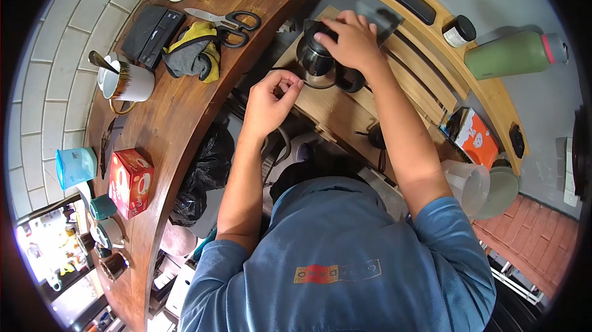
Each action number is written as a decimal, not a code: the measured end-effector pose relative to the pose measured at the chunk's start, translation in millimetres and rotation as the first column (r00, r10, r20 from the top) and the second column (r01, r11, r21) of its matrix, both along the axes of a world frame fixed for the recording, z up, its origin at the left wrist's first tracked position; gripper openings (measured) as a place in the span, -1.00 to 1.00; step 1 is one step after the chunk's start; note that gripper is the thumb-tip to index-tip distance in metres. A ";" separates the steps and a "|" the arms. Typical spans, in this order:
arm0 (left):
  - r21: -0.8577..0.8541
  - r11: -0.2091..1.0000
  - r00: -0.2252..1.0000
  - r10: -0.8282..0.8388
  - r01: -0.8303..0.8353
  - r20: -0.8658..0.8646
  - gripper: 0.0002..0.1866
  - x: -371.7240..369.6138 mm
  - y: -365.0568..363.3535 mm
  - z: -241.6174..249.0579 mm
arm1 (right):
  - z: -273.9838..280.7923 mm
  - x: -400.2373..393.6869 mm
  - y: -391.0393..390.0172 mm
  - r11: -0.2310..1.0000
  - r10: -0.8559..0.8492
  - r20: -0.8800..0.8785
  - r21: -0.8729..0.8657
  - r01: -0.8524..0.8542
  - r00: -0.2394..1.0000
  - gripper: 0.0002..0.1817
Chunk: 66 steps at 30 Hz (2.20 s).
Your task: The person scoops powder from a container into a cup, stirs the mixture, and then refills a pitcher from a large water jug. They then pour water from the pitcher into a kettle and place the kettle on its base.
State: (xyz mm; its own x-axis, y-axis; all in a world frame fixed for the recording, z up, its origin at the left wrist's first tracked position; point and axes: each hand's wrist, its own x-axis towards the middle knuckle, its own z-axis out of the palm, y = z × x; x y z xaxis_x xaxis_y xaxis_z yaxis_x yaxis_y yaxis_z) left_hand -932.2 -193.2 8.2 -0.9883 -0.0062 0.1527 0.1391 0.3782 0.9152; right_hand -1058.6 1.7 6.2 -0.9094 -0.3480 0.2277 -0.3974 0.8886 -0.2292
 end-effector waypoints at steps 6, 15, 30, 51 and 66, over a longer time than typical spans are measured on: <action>-0.002 1.000 1.000 0.028 -0.028 0.002 -0.89 4.4 -4.5 1.0 | -15.8 33.6 61.0 0.827 -0.173 0.470 -0.408 0.387 0.866 -0.38; 0.019 1.000 0.994 0.009 -0.011 0.108 -0.88 13.8 -5.1 -2.2 | -93.7 63.3 69.8 0.559 0.212 0.504 -0.765 0.319 0.837 -0.45; -0.044 0.996 0.990 0.081 -0.077 0.118 -0.90 40.4 -10.5 2.9 | -103.2 57.9 58.7 0.505 0.245 0.493 -0.800 0.324 0.835 -0.65; 0.074 0.993 0.982 0.078 -0.092 0.173 -0.90 57.4 -32.3 -6.2 | -119.4 66.6 29.5 0.487 -0.229 0.046 -0.859 0.155 0.972 -0.81; 0.305 0.952 0.998 -0.024 0.004 0.062 -0.95 29.7 -13.0 12.2 | 17.7 188.0 126.9 0.291 -0.395 0.151 -0.915 0.279 0.906 -0.86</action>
